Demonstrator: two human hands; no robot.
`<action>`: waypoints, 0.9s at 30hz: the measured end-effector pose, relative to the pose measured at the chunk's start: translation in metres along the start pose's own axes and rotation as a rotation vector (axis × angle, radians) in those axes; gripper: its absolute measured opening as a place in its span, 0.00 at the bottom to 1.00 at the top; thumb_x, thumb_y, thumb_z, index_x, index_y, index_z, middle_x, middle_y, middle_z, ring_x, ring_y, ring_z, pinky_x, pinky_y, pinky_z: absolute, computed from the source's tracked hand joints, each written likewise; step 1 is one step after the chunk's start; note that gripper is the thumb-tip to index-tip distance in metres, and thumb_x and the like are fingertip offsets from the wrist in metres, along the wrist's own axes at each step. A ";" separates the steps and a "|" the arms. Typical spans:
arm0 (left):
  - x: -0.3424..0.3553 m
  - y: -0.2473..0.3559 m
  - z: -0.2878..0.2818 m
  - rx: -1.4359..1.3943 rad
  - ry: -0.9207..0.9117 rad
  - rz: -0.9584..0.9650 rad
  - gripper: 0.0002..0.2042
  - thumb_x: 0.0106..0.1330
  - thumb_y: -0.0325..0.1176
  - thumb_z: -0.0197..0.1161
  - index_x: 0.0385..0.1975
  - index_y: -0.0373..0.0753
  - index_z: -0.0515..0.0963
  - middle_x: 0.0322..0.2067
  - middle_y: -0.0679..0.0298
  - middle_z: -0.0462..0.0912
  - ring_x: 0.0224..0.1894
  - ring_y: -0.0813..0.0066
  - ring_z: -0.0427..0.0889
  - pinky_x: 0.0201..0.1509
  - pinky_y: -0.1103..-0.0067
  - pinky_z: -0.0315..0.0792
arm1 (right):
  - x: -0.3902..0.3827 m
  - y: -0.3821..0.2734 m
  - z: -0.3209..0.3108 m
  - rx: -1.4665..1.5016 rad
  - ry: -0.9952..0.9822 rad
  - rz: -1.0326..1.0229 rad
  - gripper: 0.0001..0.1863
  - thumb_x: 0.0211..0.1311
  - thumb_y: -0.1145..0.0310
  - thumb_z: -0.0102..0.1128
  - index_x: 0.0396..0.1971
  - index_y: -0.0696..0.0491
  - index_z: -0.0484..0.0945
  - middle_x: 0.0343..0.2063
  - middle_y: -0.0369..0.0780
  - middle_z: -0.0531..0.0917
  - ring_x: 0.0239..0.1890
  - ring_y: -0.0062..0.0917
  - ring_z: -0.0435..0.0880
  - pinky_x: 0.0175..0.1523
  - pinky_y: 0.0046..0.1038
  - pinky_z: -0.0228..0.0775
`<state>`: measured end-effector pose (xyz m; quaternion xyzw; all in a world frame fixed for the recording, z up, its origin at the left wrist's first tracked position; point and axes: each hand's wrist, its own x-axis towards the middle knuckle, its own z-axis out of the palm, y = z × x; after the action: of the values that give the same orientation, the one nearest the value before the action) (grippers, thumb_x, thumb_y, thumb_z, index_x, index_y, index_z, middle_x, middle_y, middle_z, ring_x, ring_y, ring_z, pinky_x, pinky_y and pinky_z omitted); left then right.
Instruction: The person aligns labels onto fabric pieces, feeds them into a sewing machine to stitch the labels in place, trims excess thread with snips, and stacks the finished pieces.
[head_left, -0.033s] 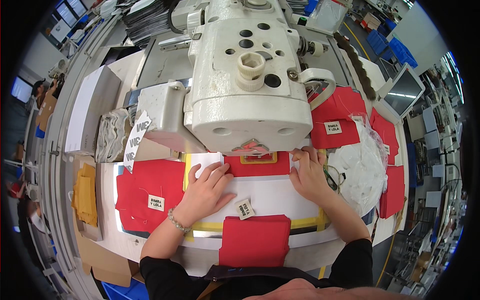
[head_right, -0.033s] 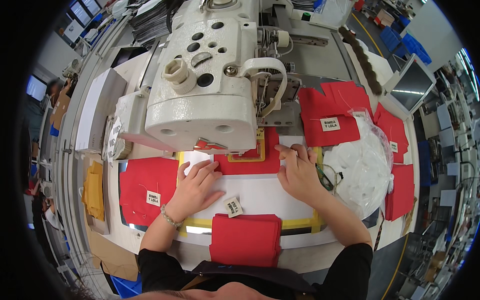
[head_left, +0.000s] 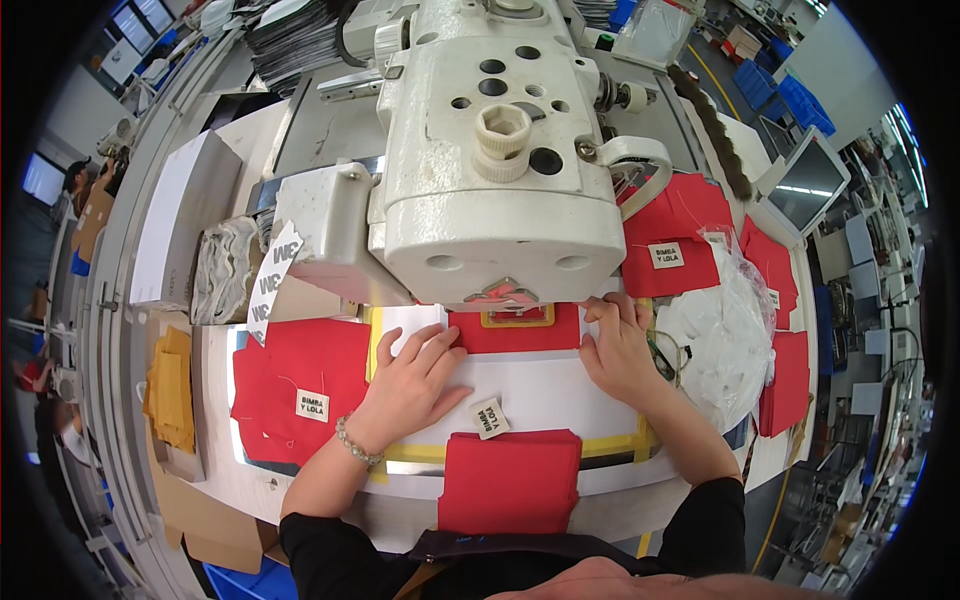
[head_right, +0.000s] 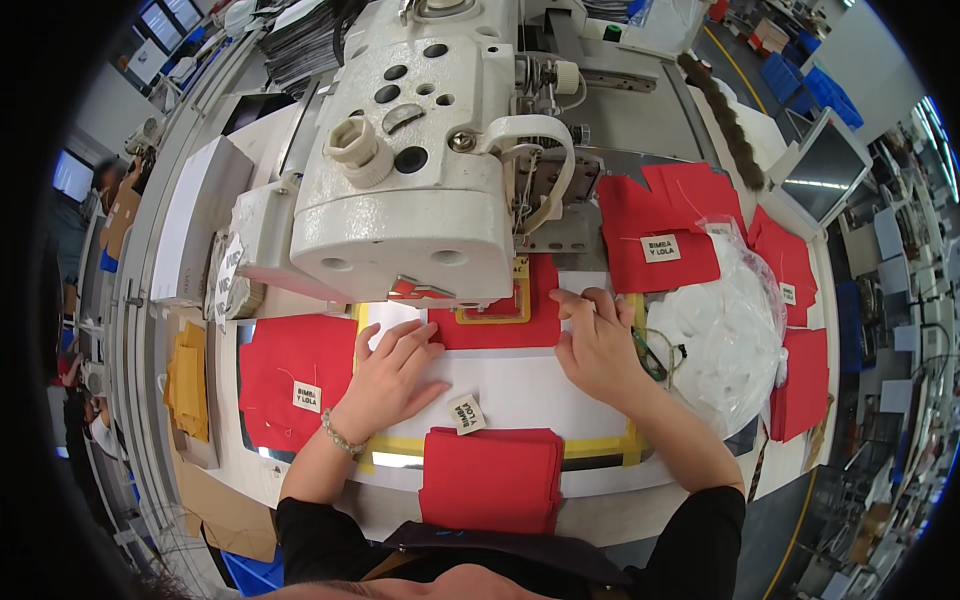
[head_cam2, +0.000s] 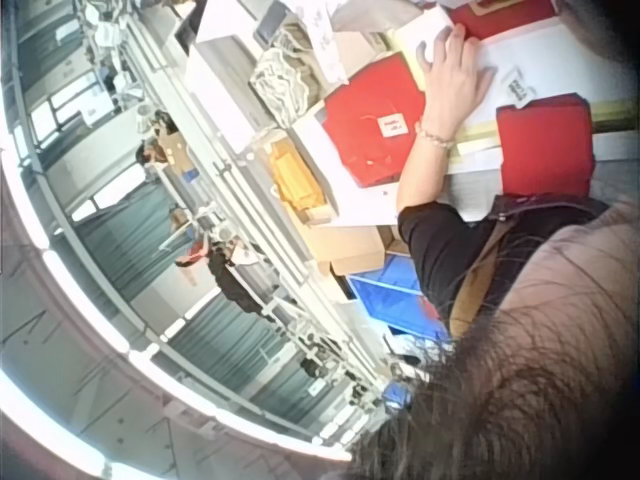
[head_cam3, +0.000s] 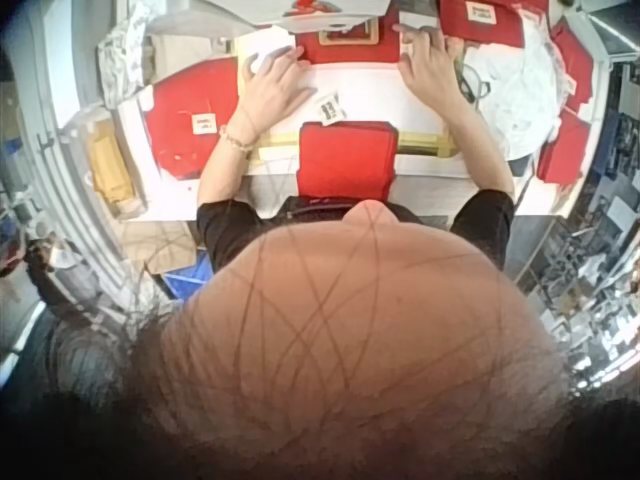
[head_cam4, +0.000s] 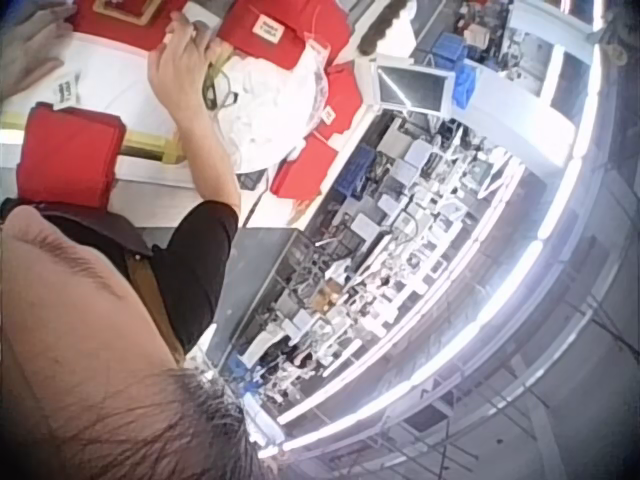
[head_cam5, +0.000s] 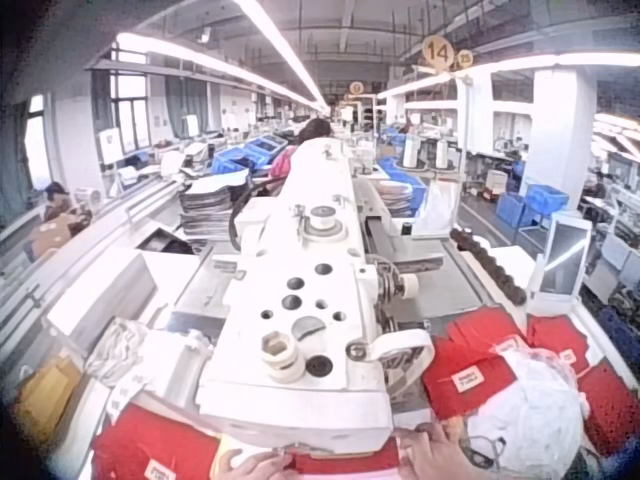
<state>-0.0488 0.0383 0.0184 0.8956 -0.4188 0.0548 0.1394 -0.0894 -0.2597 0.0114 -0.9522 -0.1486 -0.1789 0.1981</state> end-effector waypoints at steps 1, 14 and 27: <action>-0.001 0.000 0.000 0.000 0.000 -0.002 0.19 0.57 0.45 0.68 0.45 0.45 0.76 0.54 0.67 0.75 0.60 0.71 0.70 0.65 0.60 0.51 | 0.000 0.000 0.000 0.002 -0.001 -0.002 0.25 0.46 0.78 0.55 0.50 0.56 0.69 0.37 0.34 0.76 0.45 0.29 0.73 0.50 0.37 0.53; -0.002 -0.005 0.000 -0.049 -0.023 -0.041 0.21 0.56 0.46 0.69 0.46 0.46 0.75 0.57 0.65 0.72 0.61 0.68 0.69 0.64 0.56 0.52 | -0.009 0.001 -0.009 0.137 0.034 -0.033 0.17 0.45 0.81 0.53 0.38 0.52 0.71 0.27 0.32 0.77 0.37 0.27 0.78 0.46 0.35 0.51; 0.000 -0.006 -0.005 -0.041 0.001 -0.083 0.19 0.57 0.46 0.67 0.44 0.45 0.75 0.55 0.64 0.72 0.60 0.68 0.69 0.63 0.55 0.55 | -0.009 0.000 -0.015 0.107 -0.027 -0.098 0.17 0.43 0.82 0.52 0.36 0.50 0.72 0.27 0.31 0.79 0.34 0.24 0.79 0.44 0.34 0.49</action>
<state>-0.0442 0.0429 0.0217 0.9093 -0.3821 0.0409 0.1599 -0.1020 -0.2679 0.0204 -0.9341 -0.2073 -0.1674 0.2378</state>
